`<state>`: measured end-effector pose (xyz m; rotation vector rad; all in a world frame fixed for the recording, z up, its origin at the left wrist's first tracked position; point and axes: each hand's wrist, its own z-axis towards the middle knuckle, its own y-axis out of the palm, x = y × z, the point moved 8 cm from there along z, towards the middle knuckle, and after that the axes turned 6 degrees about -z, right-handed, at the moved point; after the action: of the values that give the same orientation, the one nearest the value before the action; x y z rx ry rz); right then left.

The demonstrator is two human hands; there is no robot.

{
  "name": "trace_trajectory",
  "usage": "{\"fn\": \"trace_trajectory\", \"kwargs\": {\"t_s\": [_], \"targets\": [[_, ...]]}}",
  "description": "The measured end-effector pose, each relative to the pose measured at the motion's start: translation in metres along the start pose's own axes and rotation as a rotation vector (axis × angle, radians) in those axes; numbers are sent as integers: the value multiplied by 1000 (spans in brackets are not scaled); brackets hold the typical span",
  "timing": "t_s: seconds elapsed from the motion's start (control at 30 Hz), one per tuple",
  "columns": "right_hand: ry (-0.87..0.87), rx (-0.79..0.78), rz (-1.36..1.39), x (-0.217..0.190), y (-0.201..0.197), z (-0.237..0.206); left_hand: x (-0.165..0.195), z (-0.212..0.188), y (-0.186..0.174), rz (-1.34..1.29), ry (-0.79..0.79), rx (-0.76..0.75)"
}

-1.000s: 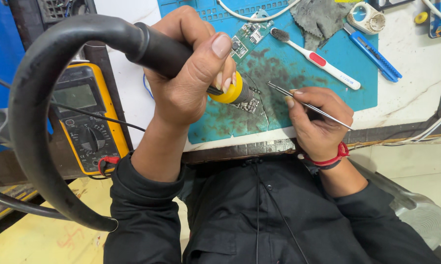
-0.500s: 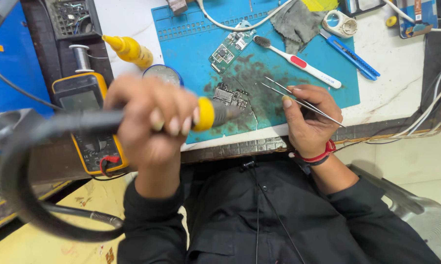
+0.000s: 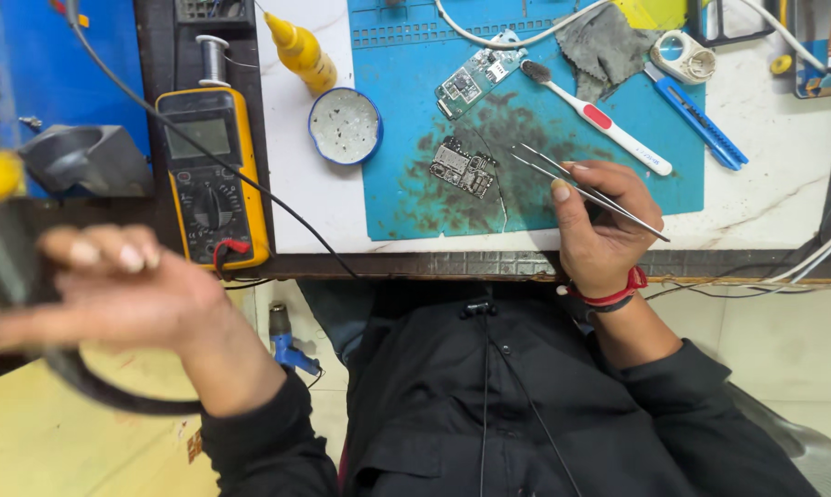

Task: The person solders a small circuit board using a soldering iron and solder wire, then applies flux and cleans the board with a toothbrush. They also use a hot air gun and tweezers to adjust components on the board.

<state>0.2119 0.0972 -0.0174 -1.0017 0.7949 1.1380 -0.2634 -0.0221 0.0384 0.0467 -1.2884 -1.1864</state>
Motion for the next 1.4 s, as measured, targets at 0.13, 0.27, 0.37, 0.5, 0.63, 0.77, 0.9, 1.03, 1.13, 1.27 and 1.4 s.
{"fn": "trace_trajectory", "kwargs": {"t_s": [0.13,0.27,0.37,0.5,0.63,0.77,0.9,1.03,1.13,1.27,1.4], "targets": [[-19,5,-7,-1,3,3,-34,4,-1,302,17,217],[-33,1,-23,-4,5,4,-50,-3,-13,174,-61,335],[-40,0,-22,-4,5,5,-58,-8,-28,-156,-211,348],[-25,-12,-16,-4,5,6,-69,-21,-37,-396,-499,345],[-48,-16,-32,-6,5,5,-73,-38,-25,-561,-733,319],[-43,-27,-33,-7,5,3,-70,-50,2,-467,-742,160],[-38,-30,-32,-9,4,2,-73,-77,42,-76,-486,10],[-10,-51,-85,-11,3,1,-88,-126,112,600,-312,-388],[26,-91,-83,-13,5,-1,-90,-144,167,887,13,-770],[22,-158,-140,-21,6,0,-104,-148,197,1054,142,-931],[-5,-203,-168,-29,8,3,-109,-154,204,1111,200,-1012]]}}
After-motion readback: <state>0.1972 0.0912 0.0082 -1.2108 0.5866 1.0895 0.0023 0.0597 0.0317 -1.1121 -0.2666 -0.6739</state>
